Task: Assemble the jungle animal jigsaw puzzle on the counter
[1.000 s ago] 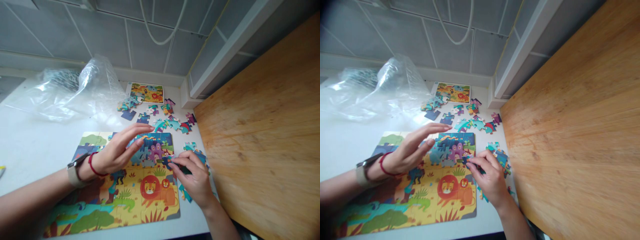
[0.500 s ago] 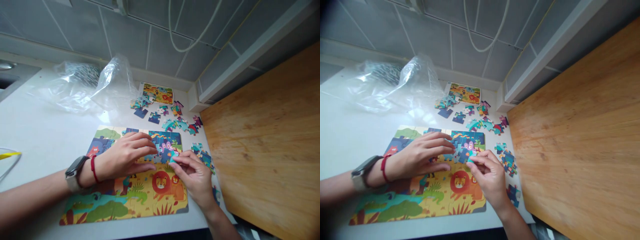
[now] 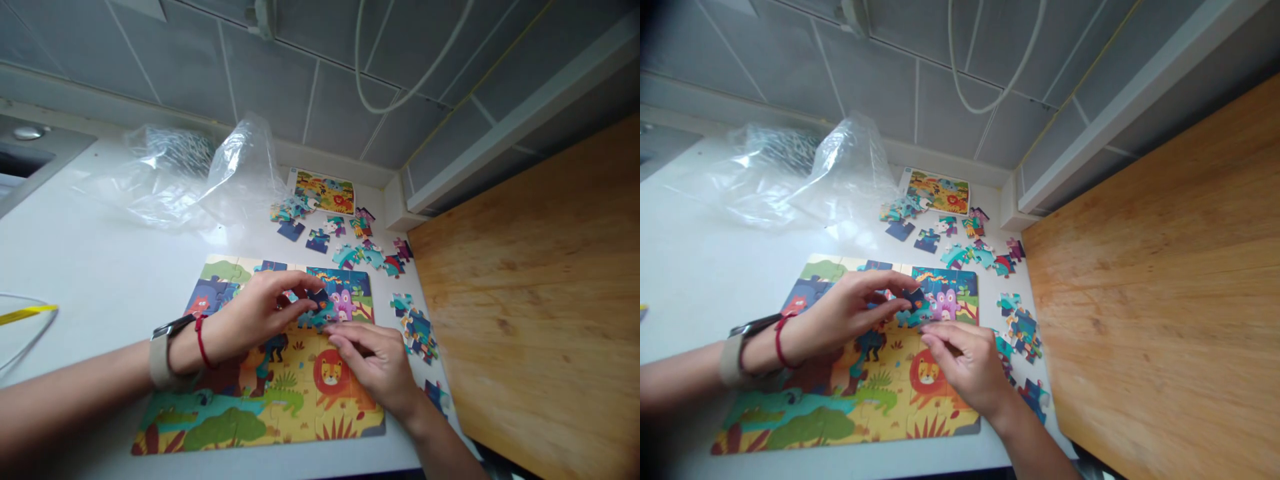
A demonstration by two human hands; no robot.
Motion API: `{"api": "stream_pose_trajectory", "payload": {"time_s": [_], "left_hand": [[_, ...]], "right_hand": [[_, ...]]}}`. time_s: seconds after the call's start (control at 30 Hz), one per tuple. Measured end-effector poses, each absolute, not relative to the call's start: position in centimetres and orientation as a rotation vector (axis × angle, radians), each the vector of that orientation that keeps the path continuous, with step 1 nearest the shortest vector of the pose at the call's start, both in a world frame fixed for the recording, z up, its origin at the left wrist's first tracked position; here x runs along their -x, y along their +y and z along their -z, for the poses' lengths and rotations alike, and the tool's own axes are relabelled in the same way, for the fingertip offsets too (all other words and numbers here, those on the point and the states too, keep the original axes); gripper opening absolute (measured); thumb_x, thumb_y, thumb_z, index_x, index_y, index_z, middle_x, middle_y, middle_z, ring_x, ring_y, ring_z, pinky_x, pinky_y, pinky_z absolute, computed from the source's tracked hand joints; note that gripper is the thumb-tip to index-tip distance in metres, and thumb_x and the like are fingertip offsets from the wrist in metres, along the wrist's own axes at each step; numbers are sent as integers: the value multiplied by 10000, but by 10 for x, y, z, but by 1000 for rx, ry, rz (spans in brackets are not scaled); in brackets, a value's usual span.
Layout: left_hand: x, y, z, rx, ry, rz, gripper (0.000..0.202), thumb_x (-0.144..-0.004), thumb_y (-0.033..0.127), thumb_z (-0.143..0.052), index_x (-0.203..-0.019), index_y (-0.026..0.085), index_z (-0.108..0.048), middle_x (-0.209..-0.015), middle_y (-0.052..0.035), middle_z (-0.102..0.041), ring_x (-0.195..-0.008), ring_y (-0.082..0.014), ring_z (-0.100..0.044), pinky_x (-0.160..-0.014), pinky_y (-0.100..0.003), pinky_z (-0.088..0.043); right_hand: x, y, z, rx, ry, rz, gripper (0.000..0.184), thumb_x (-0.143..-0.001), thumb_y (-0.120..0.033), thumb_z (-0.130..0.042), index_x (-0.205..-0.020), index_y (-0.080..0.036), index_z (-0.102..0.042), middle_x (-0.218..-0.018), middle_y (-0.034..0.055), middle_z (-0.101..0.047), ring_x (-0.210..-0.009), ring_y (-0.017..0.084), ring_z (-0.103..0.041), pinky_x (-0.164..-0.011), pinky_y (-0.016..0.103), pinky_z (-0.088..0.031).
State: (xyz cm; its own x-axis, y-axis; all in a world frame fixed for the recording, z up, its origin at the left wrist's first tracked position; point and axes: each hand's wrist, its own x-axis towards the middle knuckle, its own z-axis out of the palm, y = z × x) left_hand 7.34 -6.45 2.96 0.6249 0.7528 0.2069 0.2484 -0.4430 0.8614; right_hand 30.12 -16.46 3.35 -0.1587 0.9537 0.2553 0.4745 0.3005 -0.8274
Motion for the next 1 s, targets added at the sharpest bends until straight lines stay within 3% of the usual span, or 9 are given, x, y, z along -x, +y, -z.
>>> {"api": "stream_pose_trajectory", "payload": {"time_s": [0.13,0.27,0.4,0.53,0.63,0.83,1.0], "left_hand": [[-73,-59,-19,-2240,681,-699,237,-1033,164,-561,-1212,197,-714,-1070,-56,-796,-933,-169,-764,-836,-294,-632],[-73,-58,-12,-2412,591,-706,318,-1046,134,-524,-1340,186,-633,-1258,-109,-739,-1108,-197,-704,-936,-343,-615],[-69,-56,-13,-2560,632,-690,293,-1037,305,-614,-1310,202,-641,-1388,-125,-671,-1298,-280,-596,-1057,-473,-558],[-64,-55,-10,-2673,678,-582,519,-926,596,-707,-1272,212,-658,-1449,-139,-618,-1409,-386,-498,-1086,-578,-509],[-63,-56,-9,-2661,715,-551,496,-923,604,-706,-1223,210,-663,-1450,-137,-613,-1419,-388,-491,-1093,-575,-498],[-66,-56,-12,-2592,624,-498,340,-971,466,-703,-1185,208,-649,-1407,-118,-641,-1423,-339,-492,-1116,-518,-493],[-65,-56,-11,-2548,581,-495,363,-1002,423,-673,-1282,200,-609,-1307,-111,-693,-1349,-293,-549,-1109,-475,-504]], "right_hand": [[-298,-168,-33,1236,-1881,-676,132,-954,-108,-667,-979,-189,-767,-814,33,-784,-675,155,-711,-649,275,-591],[-297,-166,-34,1266,-1876,-556,136,-945,-91,-656,-950,-206,-728,-793,22,-733,-714,175,-658,-696,330,-577],[-300,-163,-27,1480,-1932,-355,179,-951,-122,-650,-1052,-226,-755,-1015,83,-737,-1023,255,-680,-907,450,-603],[-304,-163,-17,1672,-1988,-259,333,-967,-199,-650,-1288,-258,-715,-1349,117,-674,-1367,339,-553,-1100,608,-527],[-305,-163,-15,1687,-2010,-276,359,-975,-201,-640,-1323,-259,-702,-1371,113,-674,-1370,334,-564,-1101,606,-538],[-304,-163,-17,1695,-2009,-303,354,-980,-193,-624,-1323,-239,-702,-1347,124,-687,-1355,330,-577,-1100,605,-544],[-304,-163,-18,1698,-1999,-312,408,-965,-171,-633,-1355,-277,-686,-1358,106,-687,-1362,329,-575,-1097,617,-542]]}}
